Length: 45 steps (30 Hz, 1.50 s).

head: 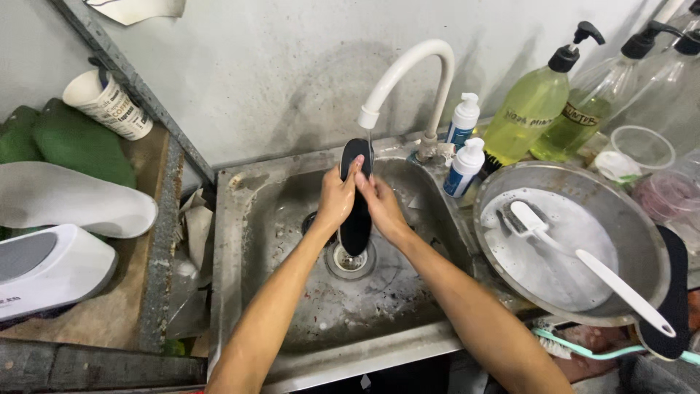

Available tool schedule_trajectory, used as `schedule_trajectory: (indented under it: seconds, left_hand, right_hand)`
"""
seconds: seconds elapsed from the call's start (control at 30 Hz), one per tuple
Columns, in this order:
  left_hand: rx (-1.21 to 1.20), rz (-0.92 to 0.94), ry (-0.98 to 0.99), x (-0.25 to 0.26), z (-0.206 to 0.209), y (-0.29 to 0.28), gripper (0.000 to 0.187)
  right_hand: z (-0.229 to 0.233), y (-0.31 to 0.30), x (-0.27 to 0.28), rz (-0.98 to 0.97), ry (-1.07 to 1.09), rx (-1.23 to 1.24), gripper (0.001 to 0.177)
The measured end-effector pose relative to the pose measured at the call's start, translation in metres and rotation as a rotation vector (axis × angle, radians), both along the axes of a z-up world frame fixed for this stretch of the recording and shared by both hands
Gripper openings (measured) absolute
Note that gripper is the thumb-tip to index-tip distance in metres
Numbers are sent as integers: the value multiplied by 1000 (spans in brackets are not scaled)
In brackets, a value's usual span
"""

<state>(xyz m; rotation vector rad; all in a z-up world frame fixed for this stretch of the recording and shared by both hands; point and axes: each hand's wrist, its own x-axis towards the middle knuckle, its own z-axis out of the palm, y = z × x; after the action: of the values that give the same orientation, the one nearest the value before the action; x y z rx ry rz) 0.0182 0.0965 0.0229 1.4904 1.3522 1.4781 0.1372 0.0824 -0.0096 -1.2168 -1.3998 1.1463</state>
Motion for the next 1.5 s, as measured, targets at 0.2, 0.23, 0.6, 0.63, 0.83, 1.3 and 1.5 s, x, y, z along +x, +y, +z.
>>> schedule_trajectory:
  seconds: [0.2, 0.23, 0.6, 0.63, 0.83, 1.3, 1.5]
  left_hand:
    - [-99, -109, 172, -3, -28, -10, 38]
    - [-102, -111, 173, -1, -31, -13, 38]
    - [-66, -130, 315, 5, -20, -30, 67]
    - [-65, -130, 315, 5, -10, -39, 67]
    - [-107, 23, 578, -10, 7, -66, 37]
    - [436, 132, 819, -19, -28, -40, 32]
    - [417, 162, 830, -33, -44, -35, 34]
  right_hand:
    - [5, 9, 0, -15, 145, 381, 24]
    - [5, 9, 0, -17, 147, 379, 24]
    - [-12, 21, 5, -219, -171, 301, 39]
    - [-8, 18, 7, -219, -171, 302, 39]
    - [3, 20, 18, -410, -64, 389, 38]
    - [38, -17, -6, 90, -516, -84, 71]
    - [29, -14, -13, 84, -519, -9, 69]
